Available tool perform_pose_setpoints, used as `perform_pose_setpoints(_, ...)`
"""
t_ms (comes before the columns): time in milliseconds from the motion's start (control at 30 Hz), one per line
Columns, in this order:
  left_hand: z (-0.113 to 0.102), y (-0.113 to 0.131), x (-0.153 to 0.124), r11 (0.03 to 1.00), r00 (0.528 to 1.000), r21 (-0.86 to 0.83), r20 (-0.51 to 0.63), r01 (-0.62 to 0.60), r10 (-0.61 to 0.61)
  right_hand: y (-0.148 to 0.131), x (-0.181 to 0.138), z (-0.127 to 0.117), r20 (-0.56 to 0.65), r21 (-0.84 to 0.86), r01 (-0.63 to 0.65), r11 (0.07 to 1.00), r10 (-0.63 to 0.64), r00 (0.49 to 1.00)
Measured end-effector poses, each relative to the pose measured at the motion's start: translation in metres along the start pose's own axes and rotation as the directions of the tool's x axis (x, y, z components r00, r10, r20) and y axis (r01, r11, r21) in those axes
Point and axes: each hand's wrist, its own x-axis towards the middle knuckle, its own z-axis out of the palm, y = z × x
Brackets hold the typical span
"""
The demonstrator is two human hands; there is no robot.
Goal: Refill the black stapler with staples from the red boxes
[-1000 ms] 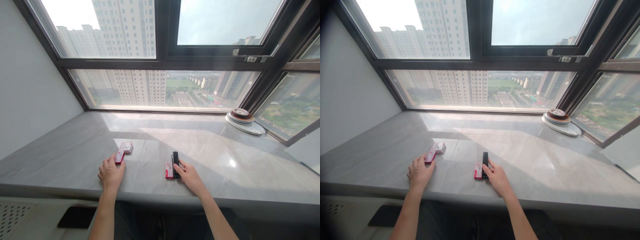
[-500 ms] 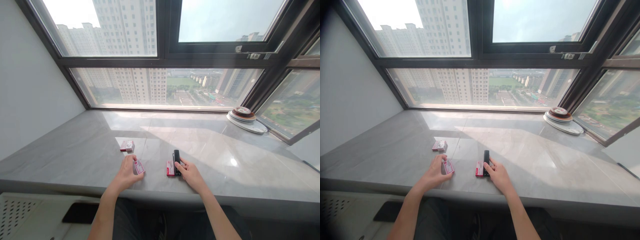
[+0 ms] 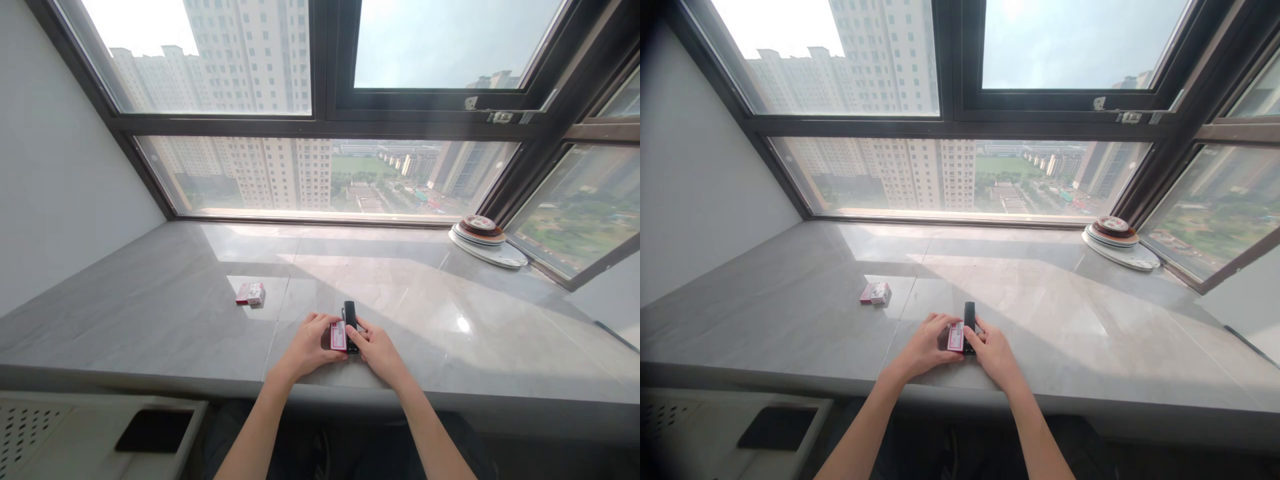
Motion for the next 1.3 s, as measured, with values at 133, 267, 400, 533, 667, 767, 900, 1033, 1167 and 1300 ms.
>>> perform_pose_setpoints(133, 0.002, -0.002, 0.002, 0.999, 0.999, 0.007, 0.029, -0.033, 0.033, 0.000, -0.001, 0.000, -0.043, -0.014, -0.013, 1.000, 0.012, 0.999)
perform_pose_setpoints(267, -0.027, -0.022, 0.010, 0.999, 0.992, 0.042, -0.121, -0.018, 0.023, -0.002, -0.003, 0.000, -0.076, -0.019, -0.004, 1.000, 0.002, 0.997)
perform_pose_setpoints(400, -0.092, -0.084, 0.015, 0.884, 0.774, 0.176, -0.574, 0.434, -0.266, -0.001, -0.003, 0.000, -0.089, -0.034, -0.007, 0.999, 0.004, 0.996)
perform_pose_setpoints(533, -0.145, -0.141, 0.006, 0.805, 0.787, 0.202, -0.435, 0.558, -0.437, 0.000, -0.002, 0.000, -0.077, -0.048, 0.008, 0.999, -0.012, 0.997)
perform_pose_setpoints(667, -0.160, -0.164, -0.013, 0.833, 0.849, 0.217, -0.283, 0.510, -0.446, -0.001, -0.002, -0.001, -0.082, -0.039, 0.001, 0.999, -0.004, 0.997)
perform_pose_setpoints(767, -0.160, -0.168, -0.034, 0.841, 0.870, 0.242, -0.240, 0.484, -0.431, -0.002, -0.003, -0.001, -0.085, -0.035, -0.001, 0.999, -0.002, 0.996)
perform_pose_setpoints(900, -0.157, -0.149, -0.064, 0.826, 0.849, 0.203, -0.192, 0.525, -0.492, 0.000, -0.002, 0.000, -0.069, -0.036, 0.000, 0.999, -0.002, 0.998)
perform_pose_setpoints(1033, -0.135, -0.084, -0.062, 0.883, 0.884, 0.050, -0.080, 0.466, -0.461, 0.005, 0.001, 0.002, -0.059, -0.023, 0.010, 1.000, -0.011, 0.998)
perform_pose_setpoints(1167, -0.085, -0.007, -0.025, 0.993, 0.996, -0.075, -0.006, 0.093, -0.093, 0.005, 0.002, 0.003, -0.056, 0.004, -0.001, 1.000, 0.001, 0.998)
perform_pose_setpoints(1300, -0.035, 0.021, 0.002, 0.996, 0.999, -0.087, 0.040, -0.014, 0.018, 0.003, 0.001, 0.002, -0.028, 0.011, 0.022, 1.000, -0.022, 0.999)
